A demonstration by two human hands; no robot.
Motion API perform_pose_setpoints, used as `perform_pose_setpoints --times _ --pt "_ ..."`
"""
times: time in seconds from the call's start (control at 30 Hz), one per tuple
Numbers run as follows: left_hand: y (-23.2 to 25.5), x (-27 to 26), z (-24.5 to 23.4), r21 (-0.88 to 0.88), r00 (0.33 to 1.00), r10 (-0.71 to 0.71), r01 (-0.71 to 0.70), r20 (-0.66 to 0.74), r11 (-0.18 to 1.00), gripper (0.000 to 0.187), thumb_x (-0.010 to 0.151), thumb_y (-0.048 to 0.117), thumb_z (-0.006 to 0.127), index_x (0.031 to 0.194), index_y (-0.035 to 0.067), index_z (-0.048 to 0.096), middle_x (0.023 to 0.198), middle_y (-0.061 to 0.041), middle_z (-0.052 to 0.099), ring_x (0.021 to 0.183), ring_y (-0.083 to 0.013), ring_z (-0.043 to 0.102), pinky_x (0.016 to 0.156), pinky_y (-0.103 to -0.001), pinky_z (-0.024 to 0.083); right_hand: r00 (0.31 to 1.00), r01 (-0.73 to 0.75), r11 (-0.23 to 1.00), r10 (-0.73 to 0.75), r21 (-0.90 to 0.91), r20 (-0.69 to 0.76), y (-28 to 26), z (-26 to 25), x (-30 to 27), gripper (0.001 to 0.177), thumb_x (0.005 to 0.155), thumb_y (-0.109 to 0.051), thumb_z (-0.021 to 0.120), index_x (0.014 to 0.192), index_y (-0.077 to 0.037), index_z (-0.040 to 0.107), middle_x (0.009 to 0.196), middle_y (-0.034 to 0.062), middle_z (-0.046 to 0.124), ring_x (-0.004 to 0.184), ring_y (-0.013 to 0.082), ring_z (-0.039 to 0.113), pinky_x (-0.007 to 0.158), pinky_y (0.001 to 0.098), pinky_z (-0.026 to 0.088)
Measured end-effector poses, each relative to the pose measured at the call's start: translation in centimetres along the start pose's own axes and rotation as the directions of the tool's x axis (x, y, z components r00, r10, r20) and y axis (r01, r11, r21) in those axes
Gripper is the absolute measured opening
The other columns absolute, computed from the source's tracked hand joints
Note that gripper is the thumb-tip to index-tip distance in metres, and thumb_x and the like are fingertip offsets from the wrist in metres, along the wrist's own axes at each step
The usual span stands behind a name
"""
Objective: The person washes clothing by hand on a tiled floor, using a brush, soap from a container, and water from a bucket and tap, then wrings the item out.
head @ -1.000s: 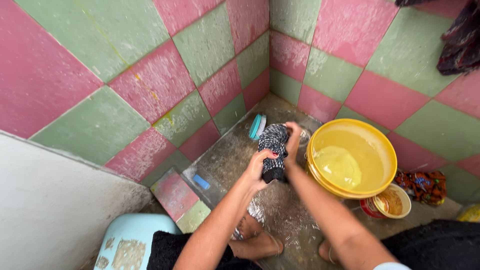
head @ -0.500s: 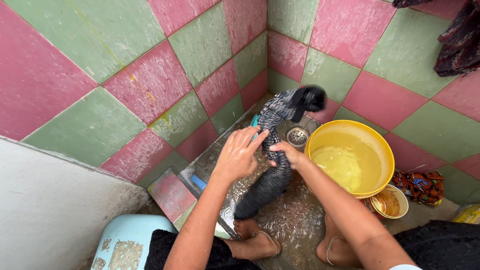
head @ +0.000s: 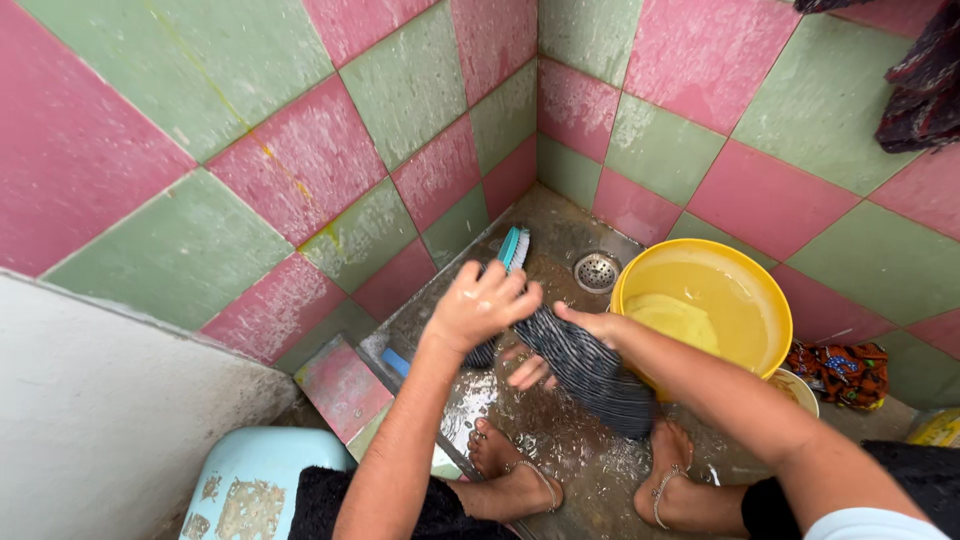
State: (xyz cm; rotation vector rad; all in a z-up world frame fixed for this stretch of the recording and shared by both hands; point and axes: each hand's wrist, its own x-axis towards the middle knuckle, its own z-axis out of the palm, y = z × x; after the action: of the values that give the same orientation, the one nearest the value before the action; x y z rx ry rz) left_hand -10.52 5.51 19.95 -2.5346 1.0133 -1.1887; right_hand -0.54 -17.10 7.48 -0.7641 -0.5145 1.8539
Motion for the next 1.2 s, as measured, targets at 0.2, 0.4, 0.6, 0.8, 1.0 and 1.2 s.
perform_pose_setpoints --times 0.2,0.4,0.6,0.8,1.0,1.2 --pt "-2.1 -1.9 -0.4 0.096 0.944 -0.297 0.285 0.145 0.954 0.028 0.080 0.017 0.070 0.107 0.022 0.062 0.092 0.004 0.063 0.086 -0.0195 0.064 0.070 -0.040 0.048 0.959 0.046 0.894 -0.164 -0.446 -0.229 3.5 -3.9 -3.6 0.101 0.074 -0.036 0.091 0.151 0.006 0.042 0.144 0.0215 0.054 0.130 0.0289 0.052 0.112 0.0428 0.042" --pt "-2.1 -3.7 2.2 0.211 0.545 -0.630 0.639 0.554 0.739 0.047 0.064 0.025 0.079 0.105 0.010 0.061 0.093 -0.009 0.070 0.082 -0.0307 0.071 0.069 -0.044 0.056 0.421 -0.203 0.366 -0.805 -0.908 -0.418 -0.9 -1.2 0.1 0.104 0.071 -0.026 0.101 0.146 0.006 0.037 0.144 0.0266 0.048 0.132 0.0332 0.049 0.108 0.0425 0.038" --pt "1.4 -3.3 3.1 0.174 0.317 -0.661 0.806 0.680 0.566 0.045 0.076 0.033 0.076 0.106 0.003 0.062 0.090 -0.016 0.074 0.086 -0.0333 0.075 0.076 -0.045 0.060 0.286 -0.627 0.222 -0.825 -0.746 -0.487 -8.2 3.9 -0.3 0.058 0.067 -0.024 0.082 0.122 -0.024 0.062 0.099 0.0095 0.077 0.093 0.0342 0.073 0.083 0.0453 0.056" --pt "4.6 -3.1 7.3 0.031 0.042 -0.461 0.988 0.887 0.151 0.049 0.073 0.044 0.080 0.098 0.002 0.075 0.101 -0.022 0.072 0.091 -0.0373 0.069 0.081 -0.046 0.056 0.511 -0.710 -0.332 -0.850 -0.621 -0.130 -10.8 2.2 -1.2 0.042 0.068 -0.014 0.075 0.107 -0.020 0.062 0.084 0.0015 0.072 0.086 0.0267 0.072 0.073 0.0445 0.050" --pt "8.6 -5.7 12.4 -0.310 0.148 -0.337 0.808 0.930 -0.501 0.043 0.070 0.033 0.075 0.087 -0.007 0.073 0.090 -0.025 0.074 0.071 -0.0308 0.070 0.066 -0.045 0.055 0.582 -0.712 -0.467 -0.810 -0.525 -0.069 -11.7 0.6 -1.0 0.036 0.069 -0.014 0.074 0.102 -0.023 0.063 0.077 -0.0014 0.068 0.081 0.0229 0.071 0.074 0.0405 0.050" --pt "8.8 -3.4 10.6 -0.015 -0.152 -0.172 0.704 0.973 -0.710 0.031 0.081 0.029 0.077 0.103 0.013 0.062 0.093 -0.003 0.060 0.076 -0.0154 0.056 0.060 -0.045 0.038 0.511 -0.584 -0.441 -0.852 -0.681 0.114 -10.6 -2.3 -0.5 0.026 0.076 -0.020 0.076 0.099 -0.022 0.064 0.079 -0.0023 0.069 0.079 0.0223 0.071 0.074 0.0388 0.050"
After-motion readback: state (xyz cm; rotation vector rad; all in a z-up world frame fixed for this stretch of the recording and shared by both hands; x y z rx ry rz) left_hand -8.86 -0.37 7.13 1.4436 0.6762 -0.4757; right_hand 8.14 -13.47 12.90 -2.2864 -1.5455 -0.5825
